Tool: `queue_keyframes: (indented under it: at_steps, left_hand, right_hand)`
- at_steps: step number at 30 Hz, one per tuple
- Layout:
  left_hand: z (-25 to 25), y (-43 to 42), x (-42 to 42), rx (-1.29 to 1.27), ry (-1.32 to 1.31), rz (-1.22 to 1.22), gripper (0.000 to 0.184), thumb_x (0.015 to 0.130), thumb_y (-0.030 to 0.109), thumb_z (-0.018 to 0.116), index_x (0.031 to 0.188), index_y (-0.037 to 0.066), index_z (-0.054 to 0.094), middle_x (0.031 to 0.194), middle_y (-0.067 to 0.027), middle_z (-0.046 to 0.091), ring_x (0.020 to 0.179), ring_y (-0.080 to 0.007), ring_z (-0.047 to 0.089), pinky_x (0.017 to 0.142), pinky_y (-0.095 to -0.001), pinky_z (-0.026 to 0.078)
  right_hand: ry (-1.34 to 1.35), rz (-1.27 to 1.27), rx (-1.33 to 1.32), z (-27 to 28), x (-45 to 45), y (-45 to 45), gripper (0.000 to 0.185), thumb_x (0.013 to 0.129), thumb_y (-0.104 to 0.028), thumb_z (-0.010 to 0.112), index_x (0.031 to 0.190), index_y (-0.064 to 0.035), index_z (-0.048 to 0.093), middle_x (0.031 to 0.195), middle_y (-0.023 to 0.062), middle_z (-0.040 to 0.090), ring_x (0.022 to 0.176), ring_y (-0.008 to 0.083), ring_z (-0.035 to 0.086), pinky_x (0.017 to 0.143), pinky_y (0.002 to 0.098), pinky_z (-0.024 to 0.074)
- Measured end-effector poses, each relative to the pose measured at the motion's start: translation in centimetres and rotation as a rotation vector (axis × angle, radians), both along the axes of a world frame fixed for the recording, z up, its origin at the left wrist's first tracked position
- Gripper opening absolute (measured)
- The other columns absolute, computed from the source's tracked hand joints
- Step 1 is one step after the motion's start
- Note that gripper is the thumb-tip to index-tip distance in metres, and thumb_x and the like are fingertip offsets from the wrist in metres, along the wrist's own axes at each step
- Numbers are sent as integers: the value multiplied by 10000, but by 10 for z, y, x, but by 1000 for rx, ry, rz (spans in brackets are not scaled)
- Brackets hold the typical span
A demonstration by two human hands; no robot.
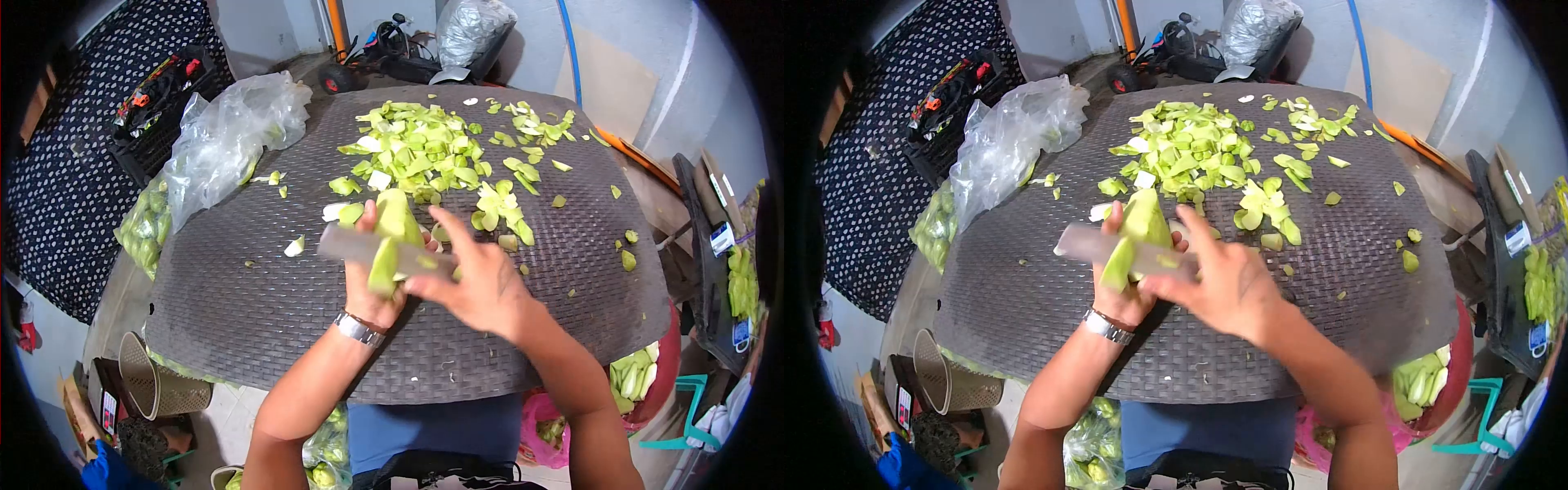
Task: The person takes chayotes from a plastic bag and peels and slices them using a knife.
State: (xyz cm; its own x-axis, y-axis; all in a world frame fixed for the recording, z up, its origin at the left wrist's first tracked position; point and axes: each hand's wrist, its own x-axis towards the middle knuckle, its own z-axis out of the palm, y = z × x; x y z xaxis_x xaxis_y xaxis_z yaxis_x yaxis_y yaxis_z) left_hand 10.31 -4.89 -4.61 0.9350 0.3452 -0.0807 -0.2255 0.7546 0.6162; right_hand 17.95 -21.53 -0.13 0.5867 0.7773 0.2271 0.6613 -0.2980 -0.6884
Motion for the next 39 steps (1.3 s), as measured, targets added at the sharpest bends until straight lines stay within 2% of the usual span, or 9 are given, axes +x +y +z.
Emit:
queue_keyframes:
  at_steps: [1, 4, 10, 13, 16, 25, 28, 31, 39]
  left_hand:
    - [7, 0, 1, -88, 31, -53, 557, 1019, 615, 537, 1261, 125, 647, 1084, -103, 720, 1019, -267, 707, 899, -437, 588]
    - [19, -8, -2, -137, 34, -69, 533, 1012, 617, 523, 1195, 133, 650, 1048, -100, 705, 949, -260, 695, 856, -443, 582]
    - [7, -4, 1, -127, 84, -81, 535, 993, 623, 530, 1159, 130, 656, 1005, -106, 703, 904, -265, 695, 838, -426, 580]
    - [2, -2, 1, -118, 51, -97, 537, 992, 612, 531, 1178, 124, 659, 1036, -117, 709, 924, -268, 701, 856, -429, 583]
    - [1, -2, 1, -102, 56, -96, 548, 991, 606, 532, 1207, 118, 659, 1081, -127, 714, 968, -278, 706, 878, -432, 584]
    - [-8, -3, 2, -192, 130, -10, 563, 985, 590, 556, 1228, 91, 652, 1089, -135, 722, 985, -299, 713, 946, -461, 580]
    - [-5, -5, 3, -193, 57, -5, 425, 1000, 524, 610, 1179, 142, 662, 1076, -47, 714, 983, -220, 702, 900, -413, 573]
    - [-1, -6, 1, -175, 49, 7, 427, 997, 521, 618, 1191, 142, 655, 1098, -44, 709, 1017, -222, 701, 899, -412, 579]
    - [3, -12, -1, -111, -16, 37, 475, 994, 501, 606, 1262, 112, 654, 1171, -85, 719, 1059, -246, 701, 965, -413, 563]
  right_hand:
    - [-210, 52, 101, -12, -3, 6, 1043, 830, -630, 789, 1566, -22, 369, 1014, 253, 751, 823, 435, 758, 726, 496, 619]
    - [-385, 93, 94, -24, -7, 9, 1153, 809, -740, 724, 1629, -57, 287, 1129, 259, 734, 810, 436, 756, 686, 511, 625]
    - [-426, 108, 61, -25, -9, 9, 1161, 807, -780, 686, 1640, -82, 279, 1169, 247, 718, 751, 398, 759, 631, 506, 623]
    - [-367, 93, 14, -18, -12, 9, 1150, 760, -669, 818, 1616, -64, 346, 1251, 243, 707, 943, 405, 760, 759, 470, 628]
    - [-381, 95, 27, -22, -9, 9, 1121, 768, -670, 806, 1611, -74, 369, 1239, 220, 717, 924, 380, 766, 744, 457, 632]
    - [-620, 41, -15, -22, -3, 7, 1010, 806, -697, 743, 1619, -200, 409, 808, 94, 644, 635, 293, 683, 605, 434, 587]
    - [-427, 33, 4, -28, -1, 7, 937, 829, -766, 669, 1610, -317, 410, 990, 142, 731, 730, 369, 750, 625, 489, 604]
    - [-375, 49, 86, -27, -1, 8, 918, 833, -761, 669, 1607, -340, 413, 871, 135, 698, 699, 364, 739, 622, 496, 602]
    - [-408, 50, 54, -26, 9, 4, 835, 883, -707, 660, 1600, -349, 426, 804, 140, 640, 636, 374, 695, 634, 503, 594]
